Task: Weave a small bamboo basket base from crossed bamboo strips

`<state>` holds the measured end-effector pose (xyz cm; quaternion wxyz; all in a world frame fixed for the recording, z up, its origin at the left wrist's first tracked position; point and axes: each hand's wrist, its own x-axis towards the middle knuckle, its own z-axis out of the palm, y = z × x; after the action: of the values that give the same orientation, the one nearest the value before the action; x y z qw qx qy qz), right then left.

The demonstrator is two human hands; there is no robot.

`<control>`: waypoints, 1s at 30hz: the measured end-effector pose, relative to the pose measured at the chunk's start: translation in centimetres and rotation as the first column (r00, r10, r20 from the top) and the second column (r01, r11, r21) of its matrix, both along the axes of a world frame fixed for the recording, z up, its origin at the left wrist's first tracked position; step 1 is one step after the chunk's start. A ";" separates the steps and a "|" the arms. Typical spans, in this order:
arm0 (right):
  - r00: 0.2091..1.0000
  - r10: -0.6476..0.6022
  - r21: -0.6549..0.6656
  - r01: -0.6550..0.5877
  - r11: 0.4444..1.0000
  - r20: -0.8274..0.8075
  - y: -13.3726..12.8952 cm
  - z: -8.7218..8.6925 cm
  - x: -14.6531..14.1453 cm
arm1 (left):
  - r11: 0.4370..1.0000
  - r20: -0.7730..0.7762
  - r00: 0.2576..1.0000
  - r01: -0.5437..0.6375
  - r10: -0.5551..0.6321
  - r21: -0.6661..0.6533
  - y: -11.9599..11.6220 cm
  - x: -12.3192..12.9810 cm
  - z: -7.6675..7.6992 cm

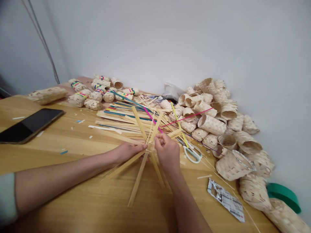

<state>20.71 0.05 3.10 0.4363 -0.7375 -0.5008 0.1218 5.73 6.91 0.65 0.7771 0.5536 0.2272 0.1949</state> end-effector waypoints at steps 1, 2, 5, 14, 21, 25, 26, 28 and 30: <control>0.999 0.015 -0.003 -0.015 1.000 -0.051 0.0 0.0 -0.1 | 1.000 -0.005 1.000 0.006 -0.006 0.008 0.1 0.0 0.0; 0.994 0.031 -0.007 -0.032 0.999 -0.104 0.0 0.1 -0.2 | 1.000 -0.009 1.000 0.010 -0.010 0.016 0.1 -0.1 0.0; 0.959 0.077 -0.033 -0.089 0.995 -0.274 0.1 0.4 -0.5 | 0.998 -0.027 0.999 0.022 -0.021 0.053 0.4 -0.2 0.0; 0.863 0.126 -0.185 -0.244 0.952 -0.489 0.0 0.9 -0.1 | 0.986 -0.104 0.994 0.052 -0.036 0.160 0.6 -0.4 0.4; 1.000 0.005 -0.087 -0.006 0.996 -0.018 -0.3 1.2 -0.2 | 0.989 -0.065 0.997 0.040 -0.031 0.141 0.6 0.1 0.0; 0.955 -0.069 0.183 0.016 0.983 0.287 -0.4 1.0 -0.1 | 0.993 -0.069 0.998 0.015 -0.007 0.118 0.4 0.2 0.0; 0.936 -0.040 0.200 -0.033 0.979 0.350 -0.3 0.8 0.0 | 0.989 -0.074 0.997 0.014 -0.003 0.147 0.4 0.2 0.0; 0.880 -0.007 0.213 -0.107 0.971 0.474 -0.2 0.5 0.2 | 0.971 -0.080 0.997 0.019 0.001 0.239 0.2 0.1 0.0; 0.824 0.004 0.200 -0.143 0.969 0.567 -0.1 0.2 0.5 | 0.939 -0.085 0.996 0.041 -0.012 0.341 0.0 0.1 0.1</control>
<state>21.18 0.00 3.34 0.3482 -0.6640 -0.6459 -0.1434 5.79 6.90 0.74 0.6616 0.6908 0.2138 0.1982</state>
